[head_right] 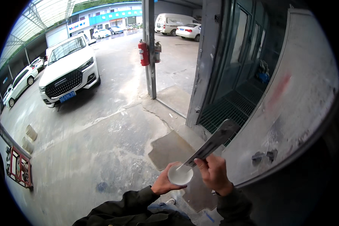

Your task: The person mixes white paint in a small cup using a metal stirrer and a card. They then walk to a white car and repeatedly apply the paint to the rear bumper and side panel using the card to check for color match. The person returns to the workbench to mix more paint and repeats the application process on the car.

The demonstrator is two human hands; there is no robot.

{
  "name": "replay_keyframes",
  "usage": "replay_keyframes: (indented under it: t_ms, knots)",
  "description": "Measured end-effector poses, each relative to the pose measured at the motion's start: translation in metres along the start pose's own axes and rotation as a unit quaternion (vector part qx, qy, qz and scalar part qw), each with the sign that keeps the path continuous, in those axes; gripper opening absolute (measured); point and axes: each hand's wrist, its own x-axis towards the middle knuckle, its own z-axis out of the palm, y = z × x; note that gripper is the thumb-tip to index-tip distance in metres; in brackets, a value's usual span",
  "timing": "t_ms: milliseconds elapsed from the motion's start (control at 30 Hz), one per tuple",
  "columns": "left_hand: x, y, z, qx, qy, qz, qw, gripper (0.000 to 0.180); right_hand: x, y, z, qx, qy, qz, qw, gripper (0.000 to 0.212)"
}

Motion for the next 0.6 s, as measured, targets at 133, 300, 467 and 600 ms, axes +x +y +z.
replay_keyframes:
  t_ms: [133, 300, 467, 600]
  knots:
    - [0.117, -0.036, 0.007, -0.002, -0.001, 0.008, 1.0, 0.08, 0.06, 0.083, 0.0, -0.04, 0.003, -0.057, 0.998, 0.01]
    - [0.264, -0.068, 0.014, 0.008, -0.04, 0.002, 0.999, 0.078, 0.159, 0.17, -0.036, -0.049, 0.1, 0.033, 0.993, 0.01]
    - [0.402, -0.121, 0.032, -0.049, -0.116, -0.015, 0.992, 0.078, 0.232, 0.268, -0.053, -0.094, 0.109, 0.049, 0.988, 0.011]
    - [0.541, -0.145, 0.057, -0.011, -0.173, 0.02, 0.985, 0.081, 0.311, 0.351, -0.097, -0.136, 0.198, 0.068, 0.968, 0.013]
